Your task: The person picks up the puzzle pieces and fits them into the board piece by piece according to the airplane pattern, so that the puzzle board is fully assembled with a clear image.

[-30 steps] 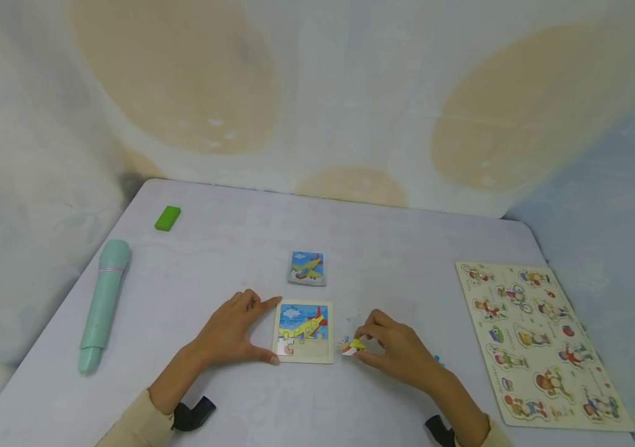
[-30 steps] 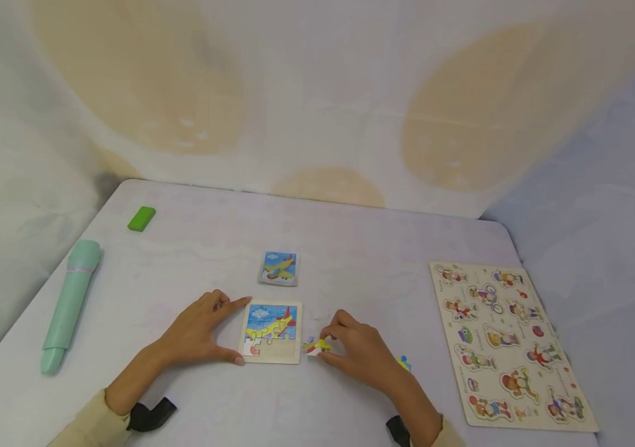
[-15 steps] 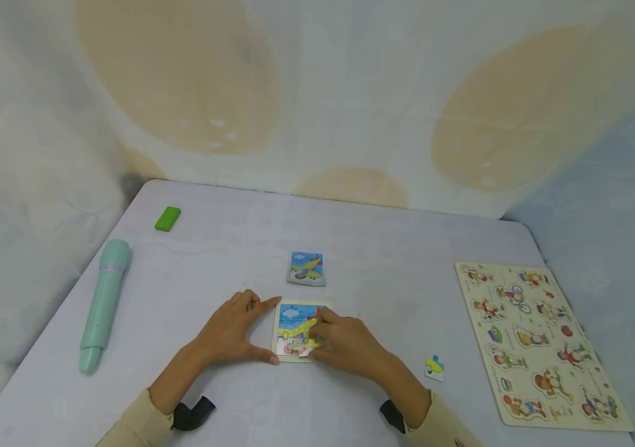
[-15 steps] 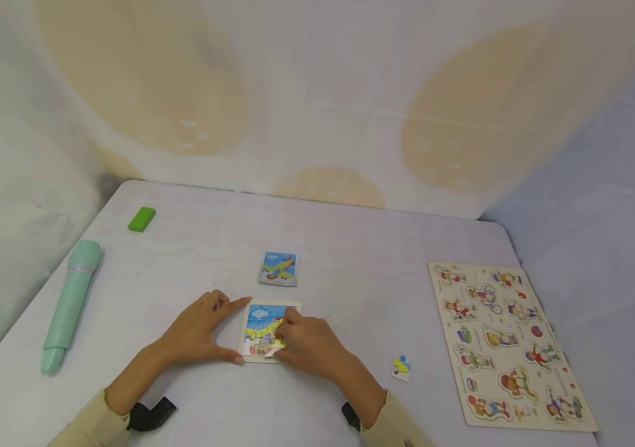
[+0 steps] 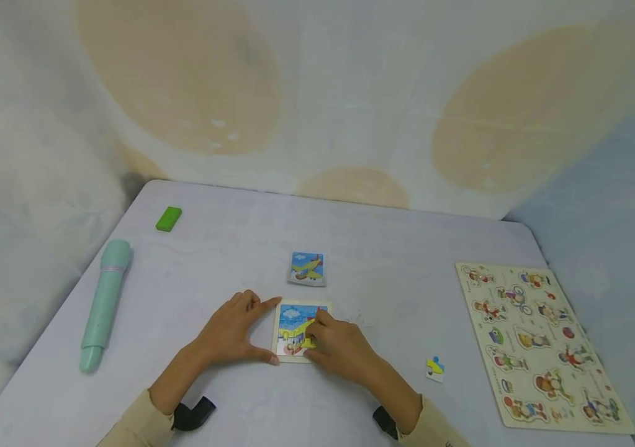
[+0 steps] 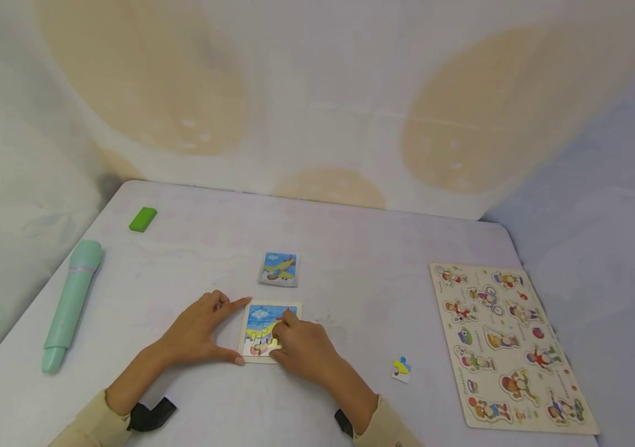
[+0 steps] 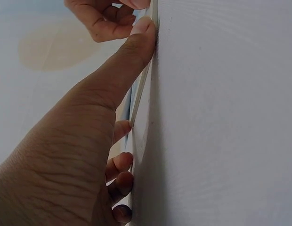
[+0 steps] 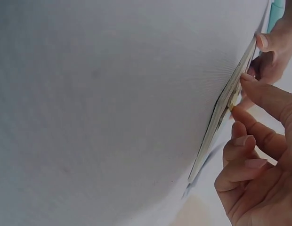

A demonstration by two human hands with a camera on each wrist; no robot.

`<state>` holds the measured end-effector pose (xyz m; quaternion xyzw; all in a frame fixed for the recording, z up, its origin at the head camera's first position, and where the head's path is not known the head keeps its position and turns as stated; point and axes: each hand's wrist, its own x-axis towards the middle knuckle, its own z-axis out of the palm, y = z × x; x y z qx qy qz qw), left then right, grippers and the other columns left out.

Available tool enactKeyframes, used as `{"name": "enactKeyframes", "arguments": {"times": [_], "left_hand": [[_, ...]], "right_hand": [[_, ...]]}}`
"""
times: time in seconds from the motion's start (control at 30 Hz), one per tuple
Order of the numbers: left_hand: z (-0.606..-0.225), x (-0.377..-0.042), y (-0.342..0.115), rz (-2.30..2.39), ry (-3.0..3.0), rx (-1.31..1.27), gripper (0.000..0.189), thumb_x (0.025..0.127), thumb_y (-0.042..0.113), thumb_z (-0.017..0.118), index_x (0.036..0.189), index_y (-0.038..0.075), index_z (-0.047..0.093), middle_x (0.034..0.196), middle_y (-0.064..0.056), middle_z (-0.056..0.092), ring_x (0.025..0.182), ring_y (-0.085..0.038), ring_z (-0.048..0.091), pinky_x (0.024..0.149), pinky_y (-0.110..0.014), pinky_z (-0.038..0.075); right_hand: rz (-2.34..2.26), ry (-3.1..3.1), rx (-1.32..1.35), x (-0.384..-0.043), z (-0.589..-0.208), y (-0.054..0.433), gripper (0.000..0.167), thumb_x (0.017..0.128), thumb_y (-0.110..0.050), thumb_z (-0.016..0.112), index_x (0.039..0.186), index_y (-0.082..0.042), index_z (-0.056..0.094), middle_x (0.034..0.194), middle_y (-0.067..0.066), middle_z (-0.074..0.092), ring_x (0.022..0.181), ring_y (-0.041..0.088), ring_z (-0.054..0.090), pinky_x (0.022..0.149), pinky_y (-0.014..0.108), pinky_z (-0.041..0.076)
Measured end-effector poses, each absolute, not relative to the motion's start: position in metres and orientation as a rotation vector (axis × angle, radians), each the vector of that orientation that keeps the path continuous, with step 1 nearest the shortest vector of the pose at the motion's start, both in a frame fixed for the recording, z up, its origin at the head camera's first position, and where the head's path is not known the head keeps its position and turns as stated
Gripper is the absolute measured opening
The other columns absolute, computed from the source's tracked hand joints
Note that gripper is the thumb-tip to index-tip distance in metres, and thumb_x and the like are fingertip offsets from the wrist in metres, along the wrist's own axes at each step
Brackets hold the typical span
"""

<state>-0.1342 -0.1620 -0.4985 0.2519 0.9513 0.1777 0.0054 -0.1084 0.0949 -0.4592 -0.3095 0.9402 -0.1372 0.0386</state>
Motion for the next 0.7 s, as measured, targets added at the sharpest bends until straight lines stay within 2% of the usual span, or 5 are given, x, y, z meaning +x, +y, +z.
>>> {"name": "enactKeyframes", "arguments": {"times": [0.17, 0.23, 0.33, 0.43, 0.7], "left_hand": [[-0.498, -0.133, -0.162, 0.576, 2.997, 0.817, 0.112, 0.056, 0.092, 0.062, 0.147, 0.029, 0.05, 0.102, 0.006, 0.042, 0.089, -0.009, 0.037, 0.073, -0.025, 0.035], [-0.497, -0.133, -0.163, 0.574, 3.005, 0.823, 0.111, 0.056, 0.091, 0.064, 0.147, 0.028, 0.05, 0.102, 0.006, 0.042, 0.088, -0.008, 0.036, 0.073, -0.024, 0.034], [-0.497, -0.133, -0.163, 0.561, 3.011, 0.823, 0.111, 0.056, 0.091, 0.064, 0.147, 0.028, 0.05, 0.102, 0.006, 0.042, 0.088, -0.008, 0.036, 0.073, -0.024, 0.034], [-0.497, -0.133, -0.163, 0.567, 3.01, 0.827, 0.111, 0.056, 0.091, 0.063, 0.147, 0.028, 0.049, 0.102, 0.006, 0.042, 0.089, -0.008, 0.036, 0.073, -0.024, 0.034], [-0.499, -0.133, -0.162, 0.573, 3.016, 0.835, 0.112, 0.055, 0.091, 0.065, 0.147, 0.028, 0.05, 0.102, 0.006, 0.042, 0.088, -0.009, 0.036, 0.073, -0.024, 0.034]], "right_hand": [[-0.436, 2.888, -0.899, -0.107, -0.46, 0.096, 0.037, 0.084, -0.04, 0.078, 0.109, -0.013, 0.072, 0.111, 0.002, 0.062, 0.093, 0.015, 0.068, 0.078, 0.031, 0.055], [-0.459, 2.88, -0.896, -0.106, -0.46, 0.098, 0.041, 0.084, -0.042, 0.078, 0.113, -0.014, 0.072, 0.115, 0.002, 0.063, 0.097, 0.016, 0.068, 0.081, 0.033, 0.056], [-0.496, 2.868, -0.927, -0.105, -0.459, 0.1, 0.044, 0.081, -0.041, 0.08, 0.115, -0.015, 0.072, 0.109, 0.0, 0.062, 0.088, 0.011, 0.065, 0.077, 0.027, 0.054], [-0.5, 2.869, -0.971, -0.104, -0.457, 0.101, 0.045, 0.081, -0.042, 0.081, 0.117, -0.017, 0.074, 0.101, -0.003, 0.058, 0.076, 0.005, 0.054, 0.066, 0.019, 0.047], [-0.223, 2.857, -1.127, -0.096, -0.459, 0.102, 0.05, 0.086, -0.059, 0.067, 0.128, -0.033, 0.068, 0.097, 0.0, 0.054, 0.066, 0.003, 0.045, 0.052, 0.015, 0.036]]}}
